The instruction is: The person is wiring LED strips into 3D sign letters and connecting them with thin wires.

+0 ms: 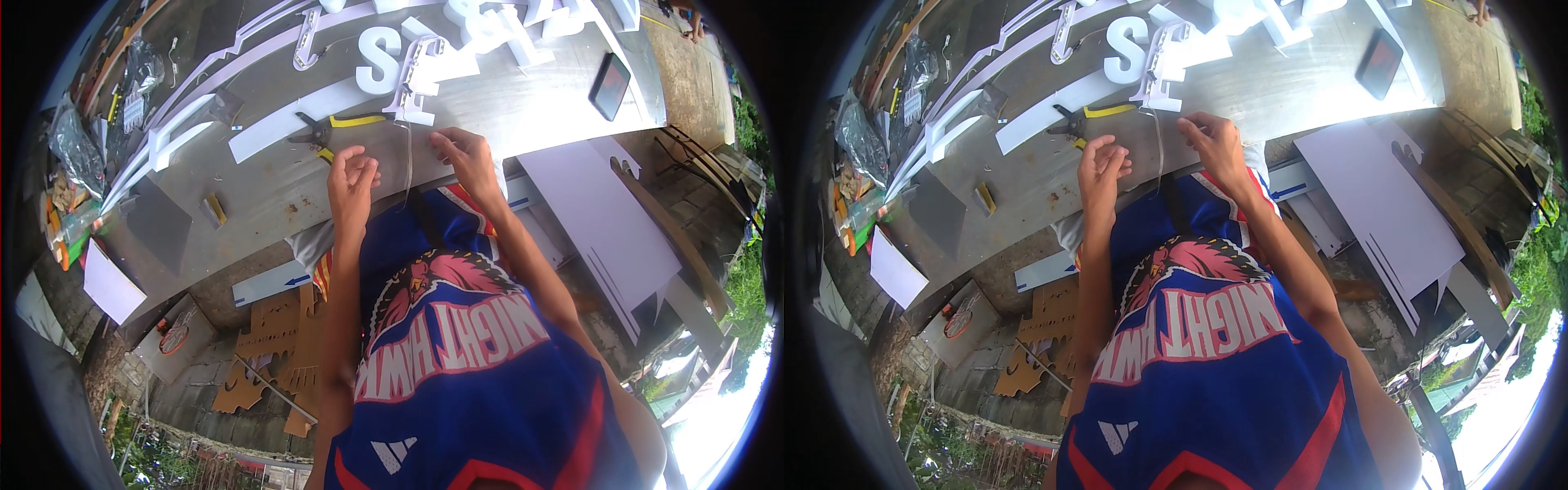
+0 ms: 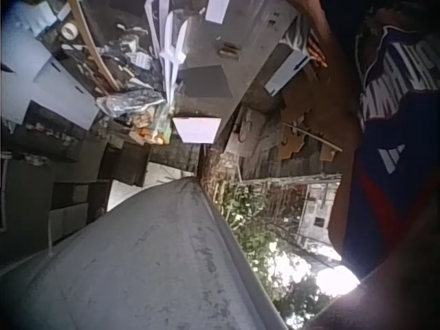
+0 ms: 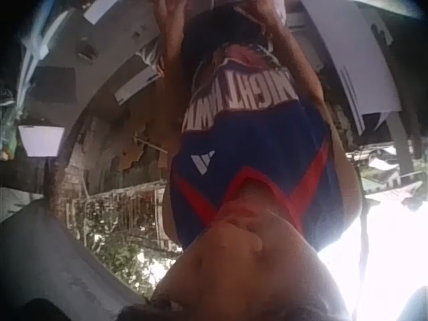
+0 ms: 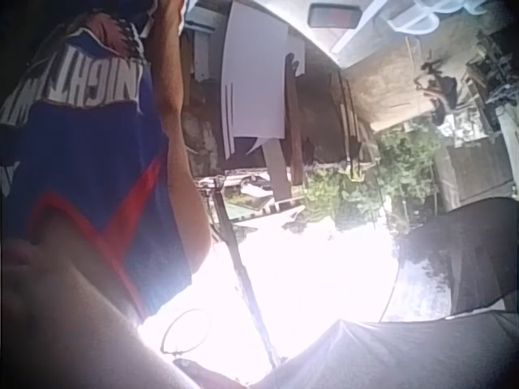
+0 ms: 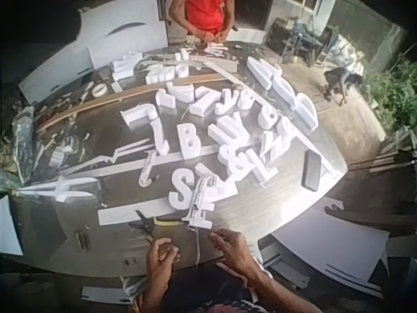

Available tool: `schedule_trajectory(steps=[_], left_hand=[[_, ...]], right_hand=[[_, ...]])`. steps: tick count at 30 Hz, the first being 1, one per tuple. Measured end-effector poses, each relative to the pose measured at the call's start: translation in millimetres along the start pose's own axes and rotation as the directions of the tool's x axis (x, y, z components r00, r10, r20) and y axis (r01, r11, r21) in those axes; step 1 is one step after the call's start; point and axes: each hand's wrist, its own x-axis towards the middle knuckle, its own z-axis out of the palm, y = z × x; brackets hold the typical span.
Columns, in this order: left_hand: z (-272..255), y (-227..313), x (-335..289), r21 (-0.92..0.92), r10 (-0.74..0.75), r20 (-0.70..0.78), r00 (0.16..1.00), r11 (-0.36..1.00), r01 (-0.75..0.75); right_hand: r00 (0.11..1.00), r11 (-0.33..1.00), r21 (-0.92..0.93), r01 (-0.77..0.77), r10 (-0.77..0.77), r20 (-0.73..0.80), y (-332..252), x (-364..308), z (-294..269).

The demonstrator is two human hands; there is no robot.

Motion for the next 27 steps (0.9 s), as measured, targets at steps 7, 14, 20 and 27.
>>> schedule_trajectory(steps=[7, 14, 20, 27], left_hand=[[-9.6, -17.7, -5.4, 0.083, 0.018, 0.011, 1.000, 0.996, -0.019], [-0.7, -29.7, -5.6, 0.313, 0.125, 0.073, 0.989, 0.939, -0.142], [17.1, -21.3, 4.4, 0.336, 0.167, 0.114, 0.979, 0.921, -0.196], [29.8, -12.0, 14.3, 0.297, 0.173, 0.130, 0.976, 0.933, -0.205]], right_hand=[[1.000, 0.999, -0.048, -0.008, 0.008, -0.004, 6.9, -1.4, -1.9], [0.999, 0.990, -0.137, 0.040, -0.042, -0.013, 2.3, -3.0, -0.8], [0.985, 0.976, -0.146, 0.163, -0.169, -0.036, -8.7, -2.2, 2.6], [0.963, 0.954, -0.148, 0.261, -0.268, -0.031, -14.7, -1.8, 9.8]])
